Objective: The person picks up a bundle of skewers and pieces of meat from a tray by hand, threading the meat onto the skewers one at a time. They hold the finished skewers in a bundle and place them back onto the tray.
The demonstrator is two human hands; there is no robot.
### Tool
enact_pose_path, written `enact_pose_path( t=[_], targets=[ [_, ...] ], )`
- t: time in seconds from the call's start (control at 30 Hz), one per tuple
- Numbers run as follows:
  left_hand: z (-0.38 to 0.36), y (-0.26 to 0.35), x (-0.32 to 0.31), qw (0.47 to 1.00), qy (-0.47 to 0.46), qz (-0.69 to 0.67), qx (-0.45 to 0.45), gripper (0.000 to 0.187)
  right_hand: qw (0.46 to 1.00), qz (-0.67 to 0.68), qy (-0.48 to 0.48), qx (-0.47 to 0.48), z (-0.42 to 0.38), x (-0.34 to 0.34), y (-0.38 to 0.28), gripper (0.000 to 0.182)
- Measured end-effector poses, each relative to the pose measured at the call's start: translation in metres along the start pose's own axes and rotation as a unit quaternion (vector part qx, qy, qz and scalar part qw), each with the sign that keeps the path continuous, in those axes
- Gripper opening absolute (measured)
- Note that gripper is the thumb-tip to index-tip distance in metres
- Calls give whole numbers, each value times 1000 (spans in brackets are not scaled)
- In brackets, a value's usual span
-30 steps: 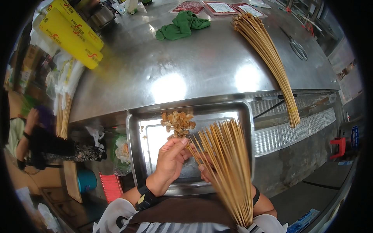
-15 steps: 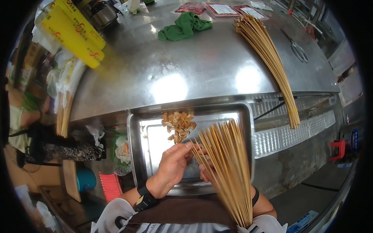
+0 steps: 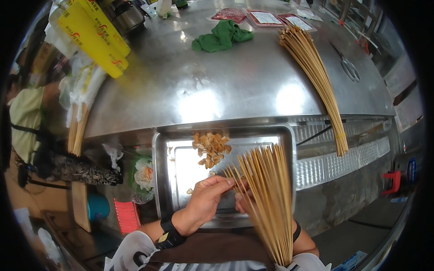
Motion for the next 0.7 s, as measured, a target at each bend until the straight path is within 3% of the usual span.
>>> enact_pose_path(
  t=[0.17,0.23,0.33,0.37,0.4,0.5,0.57,0.6,0.67,0.7],
  targets=[
    [0,6,-4,1000,-8,17,-13,12,999,-53,1,1,-2,9,2,23],
    [3,12,-7,999,-17,24,-36,13,955,-238,-11,175,-4,5,-25,29],
    [15,4,-1,996,-43,74,-39,11,952,-259,-34,156,-9,-9,-44,31],
    [17,4,0,995,-49,74,-42,11,971,-191,-5,145,-10,-9,-48,15],
    [18,8,-1,992,-55,94,-68,9,929,-242,-87,265,-9,-15,-48,14],
    [20,18,-2,984,-67,135,-95,7,887,-276,-163,333,-17,-22,-45,22],
    [21,21,-3,981,-70,157,-95,7,950,-219,-150,164,-13,-19,-28,38],
    [22,21,-2,979,-69,168,-94,8,950,-219,-151,165,-16,-22,-34,38],
    [20,26,-6,977,-69,178,-93,11,986,-136,-88,-44,-17,-10,-16,52],
    [6,60,-11,916,0,312,-252,18,989,-134,-44,-35,-18,-11,-27,53]
  ],
)
Point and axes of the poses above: each hand's wrist, its own z-axis towards the middle knuckle, its own x-axis out of the back of the hand, y = z × x, the point moved 9 cm from there along z, towards the middle knuckle, and after that the axes turned 4 degrees about y, right-handed, at the moved point
